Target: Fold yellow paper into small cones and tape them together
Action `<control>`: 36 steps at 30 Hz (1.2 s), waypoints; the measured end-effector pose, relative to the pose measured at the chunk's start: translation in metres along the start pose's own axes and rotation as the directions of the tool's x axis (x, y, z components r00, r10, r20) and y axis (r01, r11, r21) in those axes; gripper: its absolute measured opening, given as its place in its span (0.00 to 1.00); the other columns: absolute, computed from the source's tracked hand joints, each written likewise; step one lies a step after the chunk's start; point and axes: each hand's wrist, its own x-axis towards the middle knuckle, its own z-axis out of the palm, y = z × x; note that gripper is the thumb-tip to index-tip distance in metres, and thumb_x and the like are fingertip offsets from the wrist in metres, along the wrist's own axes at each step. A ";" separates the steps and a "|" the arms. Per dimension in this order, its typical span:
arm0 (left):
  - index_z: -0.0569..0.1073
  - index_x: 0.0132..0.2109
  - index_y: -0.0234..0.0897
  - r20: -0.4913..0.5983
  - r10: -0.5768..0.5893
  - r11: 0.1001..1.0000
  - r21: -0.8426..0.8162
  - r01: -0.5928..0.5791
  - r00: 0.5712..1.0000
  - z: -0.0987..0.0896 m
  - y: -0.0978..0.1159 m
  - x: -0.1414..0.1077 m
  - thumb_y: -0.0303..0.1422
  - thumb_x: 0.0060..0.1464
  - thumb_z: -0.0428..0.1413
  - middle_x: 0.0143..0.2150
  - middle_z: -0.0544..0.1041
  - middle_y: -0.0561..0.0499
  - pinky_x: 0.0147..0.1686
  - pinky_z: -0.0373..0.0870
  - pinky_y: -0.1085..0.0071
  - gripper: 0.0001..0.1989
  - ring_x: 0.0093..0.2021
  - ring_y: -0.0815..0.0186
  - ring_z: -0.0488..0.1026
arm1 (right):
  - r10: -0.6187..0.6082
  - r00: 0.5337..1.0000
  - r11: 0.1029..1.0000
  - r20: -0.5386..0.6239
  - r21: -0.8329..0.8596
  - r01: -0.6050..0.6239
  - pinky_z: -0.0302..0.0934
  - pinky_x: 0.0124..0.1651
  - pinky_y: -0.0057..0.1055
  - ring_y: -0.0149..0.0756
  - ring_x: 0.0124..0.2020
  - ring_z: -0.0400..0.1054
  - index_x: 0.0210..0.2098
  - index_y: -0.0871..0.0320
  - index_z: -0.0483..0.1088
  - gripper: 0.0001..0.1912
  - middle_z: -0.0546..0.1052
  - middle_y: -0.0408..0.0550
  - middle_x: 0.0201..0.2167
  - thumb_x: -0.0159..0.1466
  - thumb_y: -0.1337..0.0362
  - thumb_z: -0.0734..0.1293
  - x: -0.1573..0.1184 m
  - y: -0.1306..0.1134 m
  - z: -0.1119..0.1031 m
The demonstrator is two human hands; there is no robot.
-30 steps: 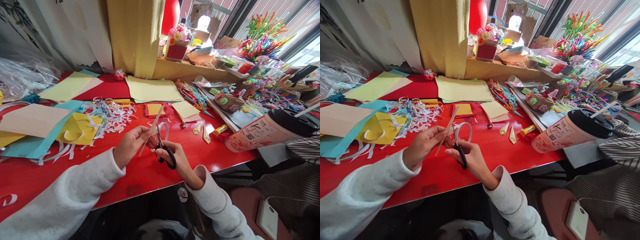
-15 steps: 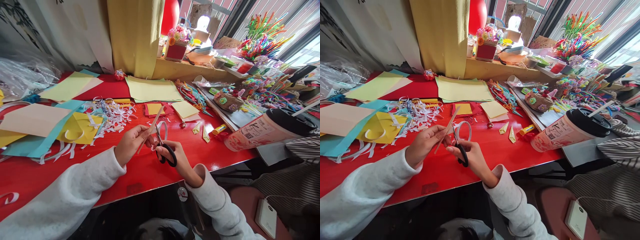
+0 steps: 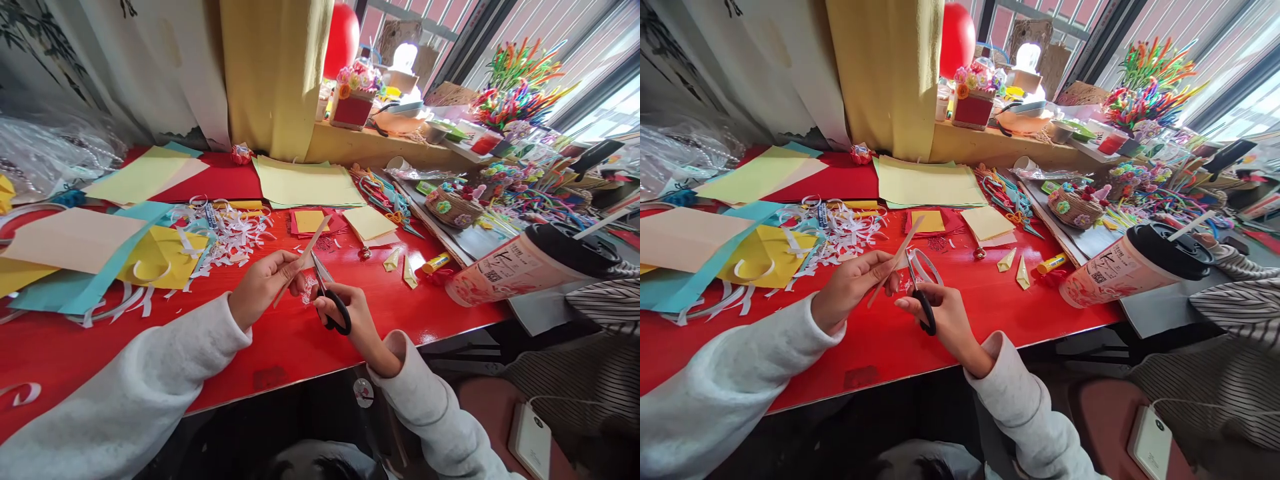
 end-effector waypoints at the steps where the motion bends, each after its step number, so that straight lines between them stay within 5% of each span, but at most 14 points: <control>1: 0.67 0.32 0.33 0.002 0.002 1.000 -0.002 -0.002 1.000 0.000 0.000 0.000 0.39 0.49 0.56 0.21 0.71 0.54 0.27 0.64 0.73 0.12 0.22 0.71 0.67 | -0.005 1.000 1.000 -0.001 0.003 0.005 0.46 0.21 0.25 0.24 0.18 0.51 0.23 0.60 0.63 0.18 0.59 0.38 0.15 0.53 0.50 0.67 0.000 0.000 0.000; 11: 0.69 0.33 0.34 -0.074 0.052 0.998 -0.030 -0.054 0.996 -0.014 0.010 -0.002 0.38 0.51 0.55 0.23 0.72 0.52 0.26 0.64 0.74 0.10 0.23 0.71 0.67 | -0.030 0.999 1.000 -0.023 -0.008 0.030 0.49 0.22 0.26 0.25 0.18 0.55 0.27 0.61 0.65 0.21 0.63 0.40 0.16 0.57 0.47 0.61 0.002 0.000 -0.002; 16: 0.69 0.34 0.34 -0.116 0.032 0.999 -0.009 -0.033 0.993 -0.019 0.010 0.000 0.39 0.51 0.55 0.29 0.75 0.50 0.26 0.64 0.74 0.11 0.25 0.71 0.68 | -0.022 0.999 0.960 -0.026 -0.281 0.014 0.56 0.30 0.27 0.30 0.28 0.62 0.47 0.59 0.65 0.24 0.69 0.44 0.29 0.54 0.53 0.67 0.009 0.007 0.001; 20: 0.71 0.33 0.33 -0.175 0.051 0.998 0.030 -0.047 0.983 -0.022 0.006 0.003 0.39 0.49 0.56 0.28 0.74 0.51 0.26 0.64 0.74 0.11 0.24 0.72 0.67 | 0.014 1.000 0.730 0.022 -0.683 0.005 0.56 0.31 0.30 0.34 0.30 0.65 0.55 0.56 0.60 0.32 0.73 0.49 0.34 0.53 0.56 0.68 0.010 -0.007 -0.012; 23: 0.71 0.32 0.33 -0.206 0.065 0.996 0.067 -0.052 0.976 -0.025 0.003 0.005 0.38 0.47 0.58 0.24 0.70 0.54 0.24 0.63 0.74 0.11 0.22 0.73 0.66 | 0.024 0.991 0.507 0.134 -0.856 0.104 0.56 0.32 0.31 0.38 0.34 0.66 0.45 0.55 0.70 0.22 0.72 0.53 0.42 0.50 0.59 0.70 0.012 -0.034 -0.024; 25: 0.71 0.32 0.33 -0.201 0.068 0.995 0.090 -0.051 0.977 -0.026 0.003 0.006 0.38 0.47 0.58 0.24 0.70 0.54 0.24 0.63 0.74 0.11 0.22 0.73 0.66 | 0.024 0.978 0.521 0.209 -0.837 0.166 0.55 0.31 0.30 0.34 0.30 0.67 0.37 0.57 0.73 0.11 0.74 0.50 0.32 0.56 0.59 0.67 0.018 -0.051 -0.027; 27: 0.71 0.31 0.33 -0.177 0.078 0.990 0.133 -0.055 0.981 -0.027 0.003 0.006 0.38 0.47 0.58 0.24 0.70 0.53 0.24 0.63 0.74 0.11 0.22 0.73 0.66 | -0.055 0.982 0.651 0.182 -0.739 0.174 0.57 0.29 0.29 0.31 0.26 0.66 0.35 0.59 0.72 0.14 0.74 0.47 0.27 0.60 0.56 0.61 0.030 -0.062 -0.025; 30: 0.72 0.31 0.34 -0.126 0.097 0.969 0.240 -0.065 0.987 -0.029 0.002 0.007 0.39 0.48 0.56 0.23 0.69 0.54 0.23 0.62 0.75 0.11 0.20 0.73 0.64 | -0.220 0.971 0.797 0.097 -0.555 0.237 0.61 0.31 0.29 0.32 0.32 0.68 0.46 0.61 0.67 0.22 0.74 0.51 0.36 0.59 0.51 0.61 0.052 -0.068 -0.016; 33: 0.72 0.28 0.35 -0.125 0.109 0.918 0.393 -0.052 0.986 -0.033 0.003 0.007 0.40 0.49 0.55 0.21 0.68 0.55 0.22 0.58 0.75 0.11 0.19 0.73 0.61 | -0.471 0.882 0.668 -0.024 -0.662 0.339 0.61 0.39 0.32 0.40 0.47 0.63 0.54 0.59 0.60 0.33 0.66 0.55 0.51 0.52 0.52 0.68 0.071 -0.070 -0.008; 36: 0.73 0.26 0.36 -0.137 0.147 0.836 0.547 -0.049 0.980 -0.036 0.007 0.006 0.41 0.49 0.53 0.19 0.67 0.55 0.22 0.56 0.74 0.13 0.19 0.72 0.60 | -0.428 0.880 0.476 0.206 -0.777 0.413 0.58 0.39 0.33 0.39 0.43 0.65 0.47 0.57 0.69 0.20 0.72 0.51 0.43 0.56 0.59 0.67 0.080 -0.071 -0.006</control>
